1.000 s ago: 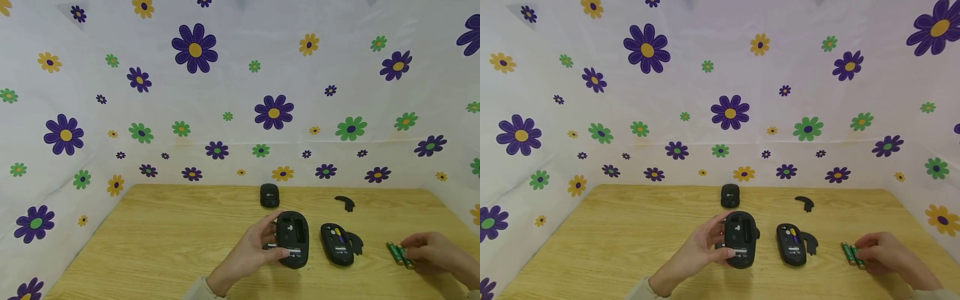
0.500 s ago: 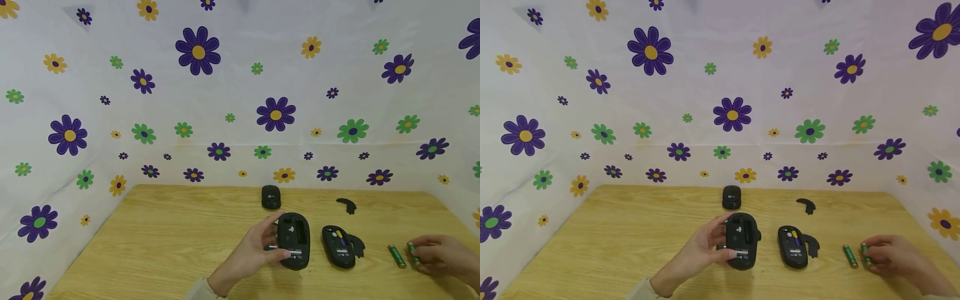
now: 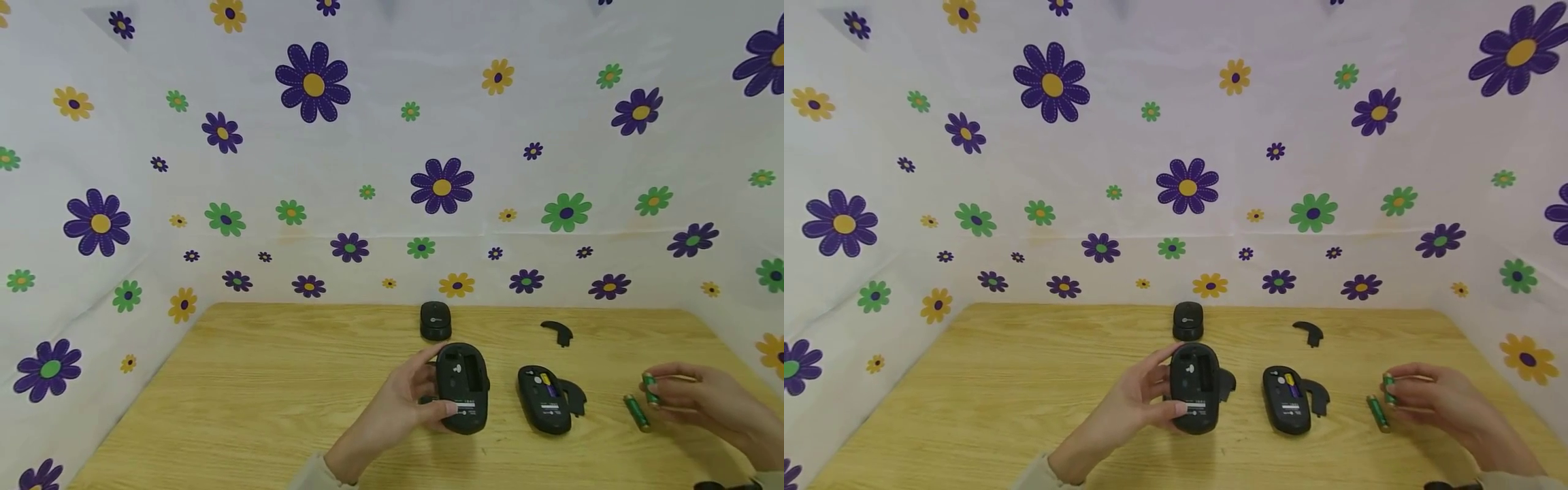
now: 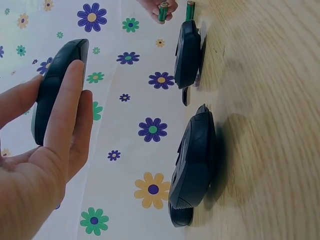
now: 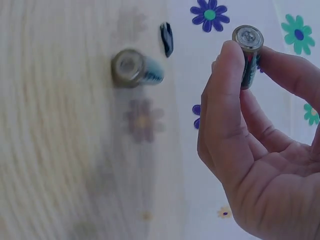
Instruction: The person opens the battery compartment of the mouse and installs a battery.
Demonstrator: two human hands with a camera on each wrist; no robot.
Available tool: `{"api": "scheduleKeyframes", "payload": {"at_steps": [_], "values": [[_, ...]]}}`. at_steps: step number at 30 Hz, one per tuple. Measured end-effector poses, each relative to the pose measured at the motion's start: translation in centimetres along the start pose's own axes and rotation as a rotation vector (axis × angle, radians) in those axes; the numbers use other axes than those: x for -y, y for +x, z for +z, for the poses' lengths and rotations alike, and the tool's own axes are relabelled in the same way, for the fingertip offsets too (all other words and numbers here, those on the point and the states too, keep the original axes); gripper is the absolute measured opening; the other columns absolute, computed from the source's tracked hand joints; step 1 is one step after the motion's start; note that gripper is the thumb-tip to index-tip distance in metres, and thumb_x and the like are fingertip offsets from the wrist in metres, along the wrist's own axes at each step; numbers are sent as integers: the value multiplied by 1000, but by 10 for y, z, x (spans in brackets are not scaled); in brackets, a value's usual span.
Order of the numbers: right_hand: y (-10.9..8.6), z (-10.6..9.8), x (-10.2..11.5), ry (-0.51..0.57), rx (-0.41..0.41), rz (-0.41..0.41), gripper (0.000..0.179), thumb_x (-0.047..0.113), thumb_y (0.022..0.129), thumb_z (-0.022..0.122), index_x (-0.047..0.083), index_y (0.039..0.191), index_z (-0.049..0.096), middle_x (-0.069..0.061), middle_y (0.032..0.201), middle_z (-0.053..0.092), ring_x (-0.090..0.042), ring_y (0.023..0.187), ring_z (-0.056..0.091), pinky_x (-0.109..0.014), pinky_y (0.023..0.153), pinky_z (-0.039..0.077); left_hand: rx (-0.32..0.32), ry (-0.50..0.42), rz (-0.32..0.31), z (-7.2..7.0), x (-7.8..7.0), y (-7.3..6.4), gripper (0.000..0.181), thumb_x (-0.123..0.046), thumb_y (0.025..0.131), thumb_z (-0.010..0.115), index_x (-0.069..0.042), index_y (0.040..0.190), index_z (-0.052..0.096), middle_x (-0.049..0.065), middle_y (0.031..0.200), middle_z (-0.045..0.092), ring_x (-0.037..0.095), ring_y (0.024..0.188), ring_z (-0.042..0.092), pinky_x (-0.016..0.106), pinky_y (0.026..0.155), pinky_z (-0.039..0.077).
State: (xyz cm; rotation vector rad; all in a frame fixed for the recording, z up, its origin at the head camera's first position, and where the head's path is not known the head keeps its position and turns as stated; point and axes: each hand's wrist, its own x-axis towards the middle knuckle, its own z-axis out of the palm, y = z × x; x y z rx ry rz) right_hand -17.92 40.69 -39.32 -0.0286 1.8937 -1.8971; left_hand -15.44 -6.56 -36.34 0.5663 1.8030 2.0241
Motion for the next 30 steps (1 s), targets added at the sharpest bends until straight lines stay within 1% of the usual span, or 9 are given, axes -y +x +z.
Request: {"api": "scheduleKeyframes", "payload": {"at_steps": [6,8,11,14,17,22,26,30], "values": [[4,15,11,-91,-64,-1,25,6,106,52,23,102,70,8,99,70,-14,89,71,-35,80,62,-11,-8,0,-3,2,-4,77,10,90,67,-12,157,38,18,125,61,27,105,64,41,72,64],[5,20,13,-107,-64,-9,25,7,106,52,24,103,70,8,100,70,-14,89,71,-35,80,62,-19,-12,-1,-4,3,-4,76,10,89,67,-12,157,38,18,125,61,27,104,65,41,72,64],[6,28,15,-92,-50,-26,25,6,105,54,25,103,70,7,101,69,-15,88,71,-35,80,62,-16,-23,-2,-4,3,-5,77,10,90,67,-11,157,38,18,124,61,26,104,65,41,73,64],[7,36,15,-57,-26,-62,27,2,104,53,24,104,70,6,102,69,-16,89,71,-35,80,62,2,-33,7,-2,2,-3,77,10,90,67,-9,157,36,18,124,61,25,105,65,42,74,64],[7,45,17,-53,2,-115,29,-1,104,52,22,105,70,4,103,68,-17,89,70,-34,80,62,15,-44,7,1,1,-2,77,11,90,67,-9,158,35,18,125,61,25,106,64,41,74,64],[9,58,24,-74,49,-206,29,-4,104,48,18,109,66,1,102,69,-19,89,70,-37,81,62,-2,-56,-15,5,0,1,78,13,88,67,-13,156,39,17,122,61,26,105,65,40,73,64],[11,70,31,-98,34,-246,27,-5,103,49,16,110,65,-1,101,67,-18,89,69,-38,80,63,-8,-51,-16,8,-1,3,79,14,87,66,-14,156,40,16,121,61,26,103,65,40,71,64],[13,80,36,-89,34,-273,27,-6,103,50,15,111,65,-2,102,66,-17,90,68,-39,80,63,-10,-63,-17,9,0,3,80,15,87,66,-13,156,39,16,118,61,25,102,65,41,71,64]]}}
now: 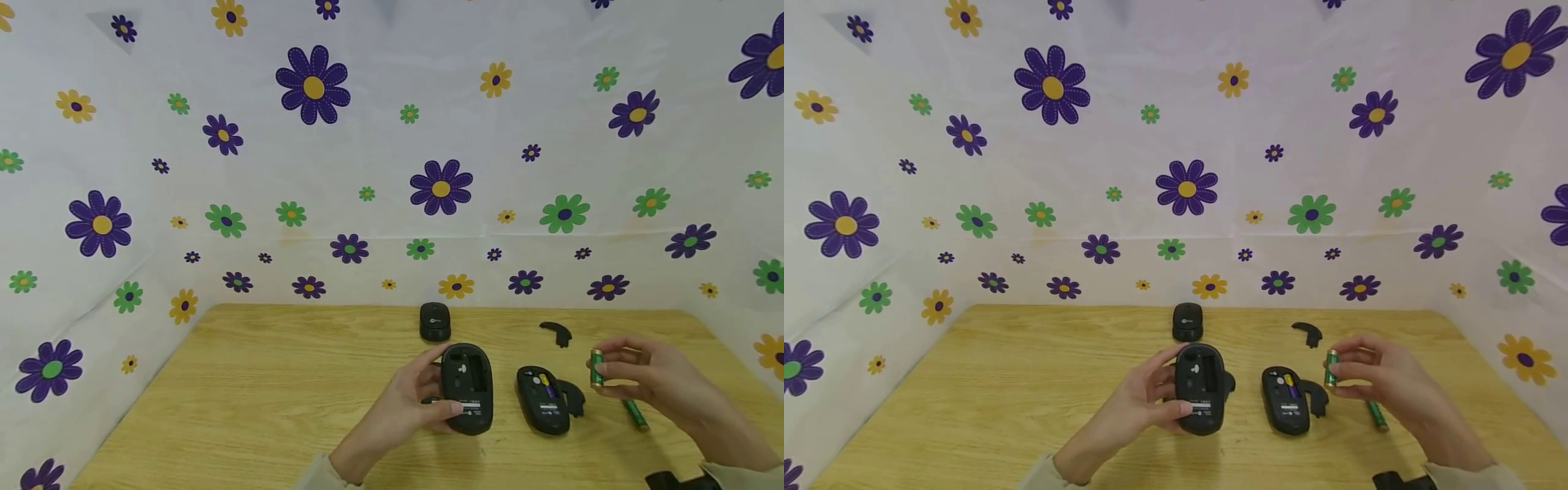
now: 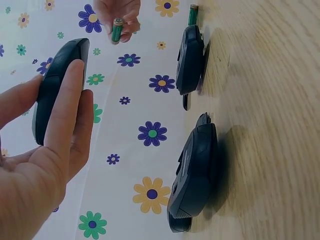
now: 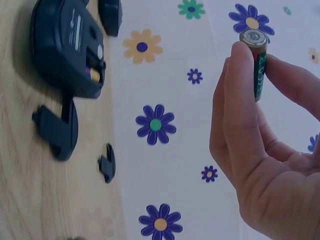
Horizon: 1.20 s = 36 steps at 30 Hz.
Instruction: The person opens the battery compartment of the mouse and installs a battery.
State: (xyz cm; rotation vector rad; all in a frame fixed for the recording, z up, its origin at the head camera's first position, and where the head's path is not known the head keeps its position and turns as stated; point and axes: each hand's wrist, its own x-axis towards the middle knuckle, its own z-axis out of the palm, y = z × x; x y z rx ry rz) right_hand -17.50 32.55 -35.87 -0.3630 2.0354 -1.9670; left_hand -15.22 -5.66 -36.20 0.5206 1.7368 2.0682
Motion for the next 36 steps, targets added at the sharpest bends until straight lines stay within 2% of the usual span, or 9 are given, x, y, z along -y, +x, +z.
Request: {"api": "scheduleKeyframes", "payload": {"at_steps": [5,8,12,17,22,28,36], "values": [[5,13,4,-5,-4,-28,28,-6,102,52,17,110,66,0,102,65,-17,90,67,-39,79,63,-1,-15,6,1,2,-2,81,17,87,66,-9,157,37,16,118,61,24,102,64,45,73,64],[7,20,7,-30,-15,-40,28,-5,102,53,19,110,66,0,102,65,-16,91,67,-39,78,63,7,-31,6,3,2,-3,80,16,87,66,-8,158,36,16,122,61,24,104,64,43,74,64],[9,32,12,-51,-38,-66,25,-6,100,55,16,110,64,-3,101,63,-16,91,65,-40,77,63,11,-47,0,6,2,-2,78,15,88,66,-10,157,37,17,123,61,26,105,65,40,73,64],[9,45,18,-59,-61,-95,21,-6,98,60,11,109,61,-7,100,61,-17,88,65,-39,76,64,22,-51,-4,11,4,0,77,14,87,66,-9,155,40,15,117,62,25,104,66,42,71,64],[11,55,22,-44,-30,-130,21,-7,97,60,11,108,61,-7,100,60,-18,87,66,-39,76,64,24,-59,-18,14,4,0,76,15,87,66,-12,154,42,15,113,61,25,102,66,42,70,64],[18,67,24,-12,17,-188,22,-8,99,57,11,108,62,-5,99,62,-17,88,66,-40,76,63,19,-54,-23,14,2,-1,75,15,87,66,-13,153,44,15,115,62,25,101,65,41,70,64],[22,84,25,-21,33,-194,20,-9,99,56,8,107,62,-5,98,63,-18,86,67,-37,75,64,45,-45,-28,16,5,1,73,15,87,66,-15,152,47,14,118,64,25,102,66,42,70,64]]}}
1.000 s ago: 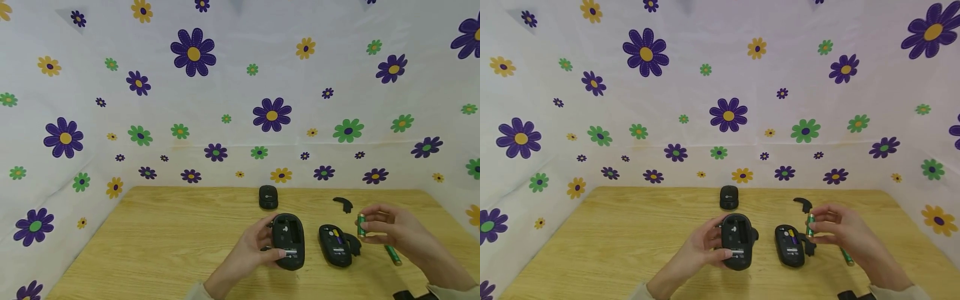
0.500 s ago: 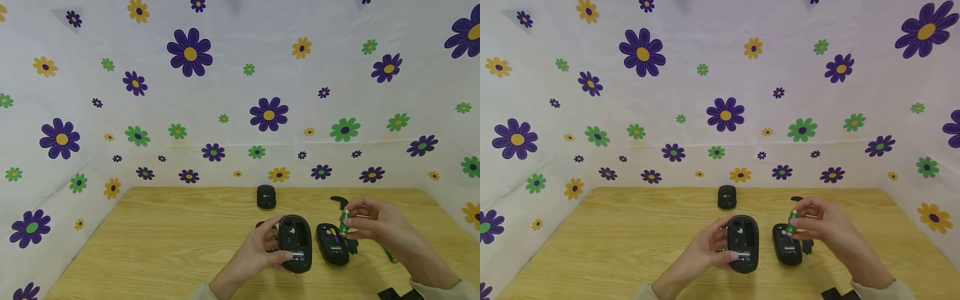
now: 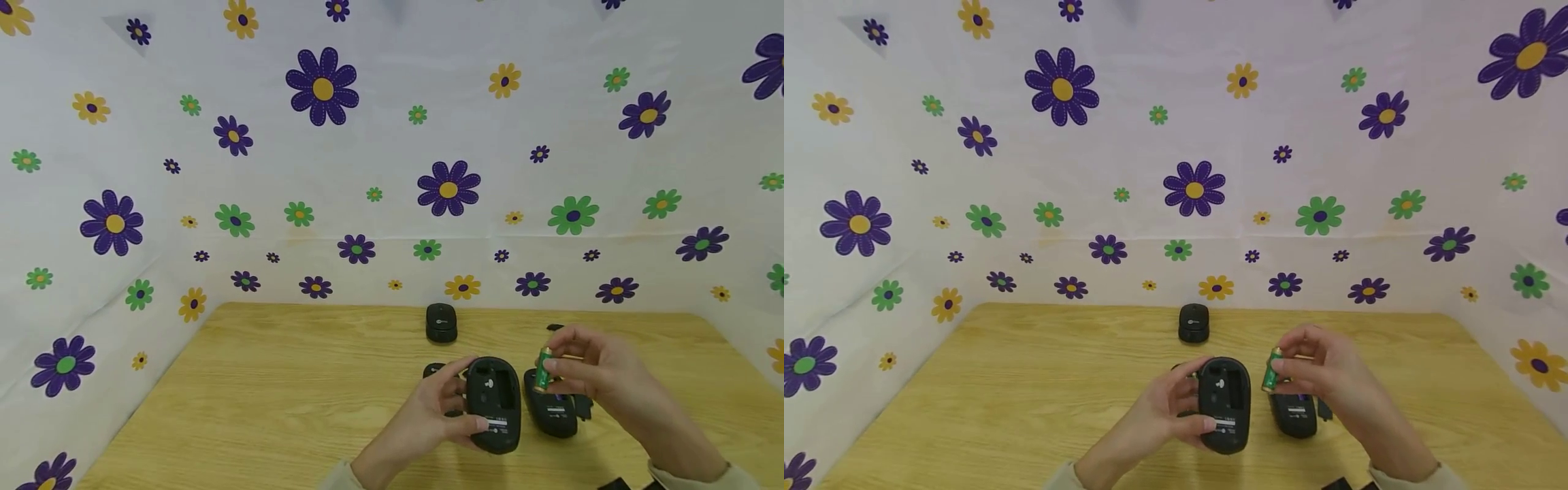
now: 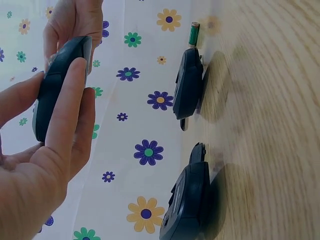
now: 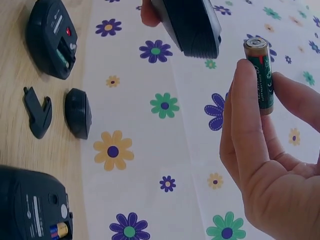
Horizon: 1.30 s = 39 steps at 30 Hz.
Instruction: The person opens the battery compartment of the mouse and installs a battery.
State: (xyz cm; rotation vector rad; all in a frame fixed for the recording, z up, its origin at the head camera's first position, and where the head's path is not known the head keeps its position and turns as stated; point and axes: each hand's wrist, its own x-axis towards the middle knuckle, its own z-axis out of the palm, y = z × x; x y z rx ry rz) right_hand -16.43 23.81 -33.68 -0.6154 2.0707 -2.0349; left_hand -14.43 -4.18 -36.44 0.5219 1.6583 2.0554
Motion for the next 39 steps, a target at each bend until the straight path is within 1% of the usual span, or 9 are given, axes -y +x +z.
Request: {"api": "scheduleKeyframes", "payload": {"at_steps": [4,13,18,21,28,31,33,35,39], "values": [[3,6,0,-15,4,8,17,-6,99,57,10,107,61,-5,99,63,-18,86,68,-38,77,63,9,-9,-6,1,1,2,73,15,88,65,-14,152,47,14,119,64,25,102,66,42,70,64],[5,11,-1,19,56,-64,24,-10,98,55,11,105,61,-3,96,63,-17,84,69,-38,76,63,4,5,-18,-1,0,2,73,14,88,65,-13,153,45,14,114,64,24,99,66,39,69,64],[1,12,-4,33,49,-47,23,-10,99,54,11,105,61,-3,96,64,-18,85,69,-38,77,63,-8,20,-33,-1,3,1,73,14,88,66,-14,152,46,12,111,65,22,99,65,38,70,64],[-2,15,-5,17,23,-33,22,-9,99,55,11,105,62,-3,97,64,-18,87,69,-38,78,63,-12,25,-43,-1,6,0,73,14,88,67,-14,152,47,11,111,65,22,99,65,39,70,64],[3,26,-5,-5,27,-50,18,-6,100,57,10,105,64,-4,100,66,-21,90,71,-40,79,63,-28,19,-59,-4,8,-1,74,14,88,66,-15,153,45,12,111,64,24,102,65,40,71,64],[3,29,-3,-16,12,-39,16,-5,99,58,7,106,65,-5,102,67,-22,90,72,-39,80,63,-26,17,-58,-5,8,0,74,14,88,67,-15,153,45,12,111,64,24,102,65,40,71,64],[2,31,-2,-32,-10,-32,13,-5,99,60,5,106,65,-5,102,68,-22,90,72,-38,79,63,-23,16,-53,-5,8,0,74,14,88,67,-15,153,45,12,112,65,24,103,65,40,71,64],[1,33,0,-65,-37,-46,11,-5,97,63,2,105,64,-5,101,69,-22,88,72,-37,78,63,-21,14,-45,-5,7,0,74,14,88,67,-14,153,45,12,112,65,24,103,65,41,71,64],[0,42,2,-217,-96,-133,13,-10,91,68,-3,101,65,-3,99,68,-19,84,70,-32,73,63,-18,14,-37,-4,7,1,74,15,88,66,-13,153,44,13,112,64,25,105,65,42,71,64]]}}
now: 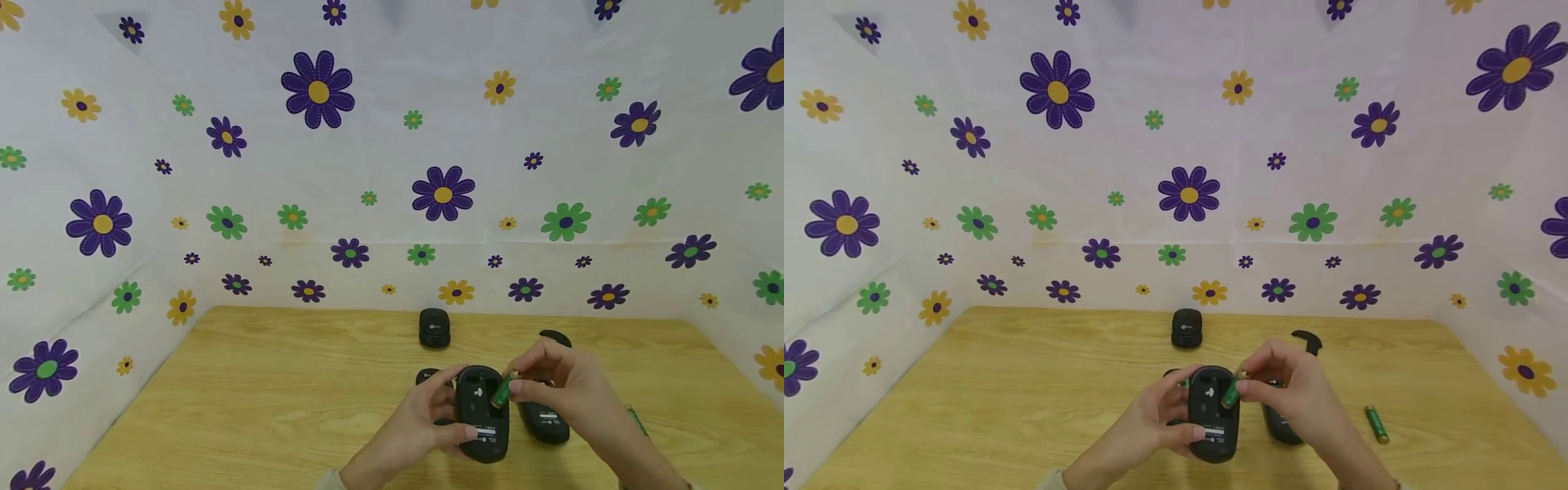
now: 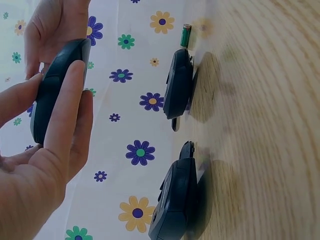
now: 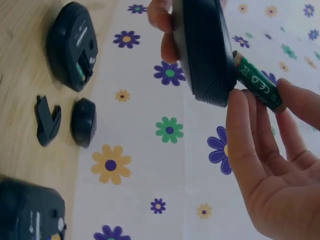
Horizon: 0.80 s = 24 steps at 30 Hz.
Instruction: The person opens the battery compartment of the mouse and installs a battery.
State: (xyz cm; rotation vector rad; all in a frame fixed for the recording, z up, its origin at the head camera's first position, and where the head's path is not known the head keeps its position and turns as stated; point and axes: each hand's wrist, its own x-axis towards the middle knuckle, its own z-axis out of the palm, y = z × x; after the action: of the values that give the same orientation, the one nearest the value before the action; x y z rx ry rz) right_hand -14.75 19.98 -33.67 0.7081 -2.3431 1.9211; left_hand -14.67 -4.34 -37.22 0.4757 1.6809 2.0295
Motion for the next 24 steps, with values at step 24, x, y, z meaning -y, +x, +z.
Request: {"api": "scheduleKeyframes", "payload": {"at_steps": [24], "values": [[0,22,7,-380,-96,-30,18,-6,87,74,10,95,70,2,92,67,-10,76,62,-27,63,59,-27,2,-11,1,-1,-1,76,13,88,67,-14,154,42,13,119,62,26,107,64,41,73,64]]}}
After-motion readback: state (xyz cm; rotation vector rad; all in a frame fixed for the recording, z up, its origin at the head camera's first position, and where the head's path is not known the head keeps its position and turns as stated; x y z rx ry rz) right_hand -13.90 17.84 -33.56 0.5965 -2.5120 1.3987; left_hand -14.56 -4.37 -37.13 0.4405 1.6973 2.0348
